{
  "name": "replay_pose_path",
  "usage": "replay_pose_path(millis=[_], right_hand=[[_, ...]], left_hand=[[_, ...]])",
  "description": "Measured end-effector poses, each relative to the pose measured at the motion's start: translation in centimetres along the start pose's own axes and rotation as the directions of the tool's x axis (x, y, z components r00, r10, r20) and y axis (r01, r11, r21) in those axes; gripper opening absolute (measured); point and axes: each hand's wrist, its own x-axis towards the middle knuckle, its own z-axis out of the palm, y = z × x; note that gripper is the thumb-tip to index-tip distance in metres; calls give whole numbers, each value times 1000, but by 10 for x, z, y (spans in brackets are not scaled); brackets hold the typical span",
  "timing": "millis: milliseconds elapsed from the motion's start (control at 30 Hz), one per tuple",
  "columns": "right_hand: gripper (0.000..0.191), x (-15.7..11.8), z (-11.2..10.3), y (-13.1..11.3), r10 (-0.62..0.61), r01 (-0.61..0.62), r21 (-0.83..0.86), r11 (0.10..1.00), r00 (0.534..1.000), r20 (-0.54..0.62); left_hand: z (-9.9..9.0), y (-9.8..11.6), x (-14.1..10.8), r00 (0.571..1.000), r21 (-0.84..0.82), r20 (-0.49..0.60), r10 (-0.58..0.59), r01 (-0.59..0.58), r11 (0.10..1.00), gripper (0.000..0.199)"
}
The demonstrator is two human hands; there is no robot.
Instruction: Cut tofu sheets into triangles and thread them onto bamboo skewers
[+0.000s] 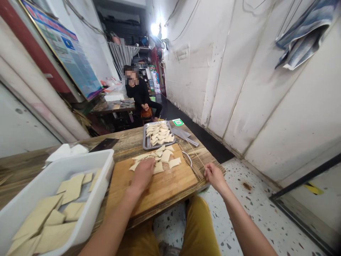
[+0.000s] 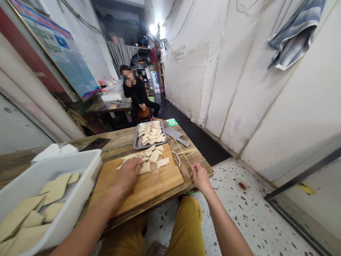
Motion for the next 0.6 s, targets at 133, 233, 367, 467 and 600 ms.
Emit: replay_pose_path(millis=[133, 233, 367, 467, 600], right_hand=[[22, -54, 18, -18, -72, -4, 395, 919, 981, 178], [27, -90, 46, -30, -121, -185, 679, 710, 918, 377], [31, -119, 85, -31, -95, -343, 670, 659, 845, 526], [40, -129, 102, -24, -83, -395, 622, 676, 798, 597], [50, -128, 107, -20, -85, -399, 605, 689, 785, 614]], left_hand=[[-7, -3, -11, 908, -455, -63, -415, 344, 822, 18], [-15, 4, -21, 825, -787, 132, -550, 424, 448, 8], [-31, 10, -32, 762, -875, 274, -586, 450, 177, 8], [-37, 4, -36, 723, -887, 320, -613, 455, 73, 12], [-35, -13, -41, 714, -902, 182, -676, 395, 176, 18]])
